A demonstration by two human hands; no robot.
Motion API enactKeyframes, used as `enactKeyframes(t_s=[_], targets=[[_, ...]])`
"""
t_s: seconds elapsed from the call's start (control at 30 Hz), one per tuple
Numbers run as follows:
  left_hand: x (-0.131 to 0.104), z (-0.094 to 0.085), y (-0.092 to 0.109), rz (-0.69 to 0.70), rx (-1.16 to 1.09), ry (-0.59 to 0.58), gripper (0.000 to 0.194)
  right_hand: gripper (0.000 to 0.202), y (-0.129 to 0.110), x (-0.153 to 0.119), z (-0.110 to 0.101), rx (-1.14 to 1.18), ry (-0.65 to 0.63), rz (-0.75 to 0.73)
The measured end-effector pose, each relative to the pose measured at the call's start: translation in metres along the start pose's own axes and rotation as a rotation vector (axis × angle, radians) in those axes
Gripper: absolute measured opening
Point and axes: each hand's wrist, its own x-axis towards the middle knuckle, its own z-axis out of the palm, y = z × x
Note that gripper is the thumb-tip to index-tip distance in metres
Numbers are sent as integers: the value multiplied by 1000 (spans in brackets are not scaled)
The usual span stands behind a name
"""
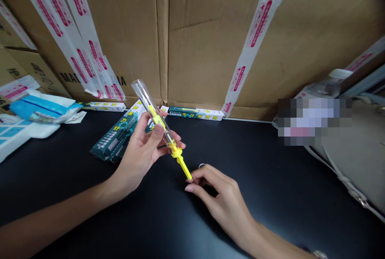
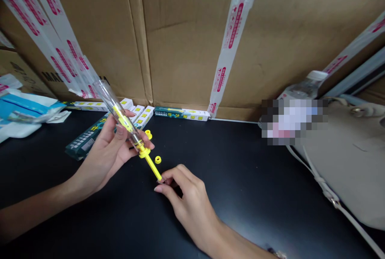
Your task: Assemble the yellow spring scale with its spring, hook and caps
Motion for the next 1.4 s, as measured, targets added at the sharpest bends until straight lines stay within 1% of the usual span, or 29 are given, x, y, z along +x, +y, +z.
enactKeyframes(t_s=[0.03, 0.13, 0.2, 0.3, 0.4, 0.47, 0.57, 0.67, 0.77, 0.83, 0.9, 1.0, 1.07, 1.13, 1.2, 1.33, 1.4], targets=[[-1, -1, -2, 1, 9, -3, 36, 5, -1, 1, 0, -19, 16, 6], [-6, -1, -11, -24, 43, -15, 34, 31, -5, 7, 2, -7, 77, 108], [-11, 0, -18, -56, 58, -25, 34, 38, -7, 11, 4, 63, 124, 186], [-19, 2, -25, -113, 58, -41, 37, 33, -8, 14, 8, 206, 158, 227], [-24, 2, -27, -155, 24, -51, 38, 25, -6, 14, 11, 313, 134, 206], [-24, 3, -25, -158, 10, -55, 39, 23, -4, 12, 11, 347, 110, 192], [-23, 3, -22, -151, 18, -38, 38, 20, -5, 10, 9, 336, 84, 179], [-22, 4, -20, -133, 21, -6, 36, 17, -8, 9, 6, 244, 64, 132], [-23, 4, -20, -120, 14, 5, 34, 20, -9, 10, 4, 185, 64, 105], [-24, 5, -19, -125, 15, -7, 33, 23, -8, 12, 3, 197, 96, 129], [-25, 6, -19, -137, 21, -21, 34, 26, -7, 14, 3, 239, 133, 185], [-25, 7, -19, -151, 35, -28, 37, 31, -5, 17, 2, 301, 140, 269], [-25, 7, -20, -155, 48, -26, 37, 32, -5, 17, 2, 292, 138, 284], [-24, 7, -20, -156, 61, -23, 37, 30, -5, 16, 2, 233, 141, 266], [-23, 6, -18, -156, 69, -21, 38, 27, -6, 15, 1, 138, 142, 208], [-17, 2, -11, -126, 91, -4, 34, 24, -6, 14, -3, -34, 156, -5], [-13, -1, -8, -95, 122, 1, 31, 18, -4, 15, -7, -71, 171, -69]])
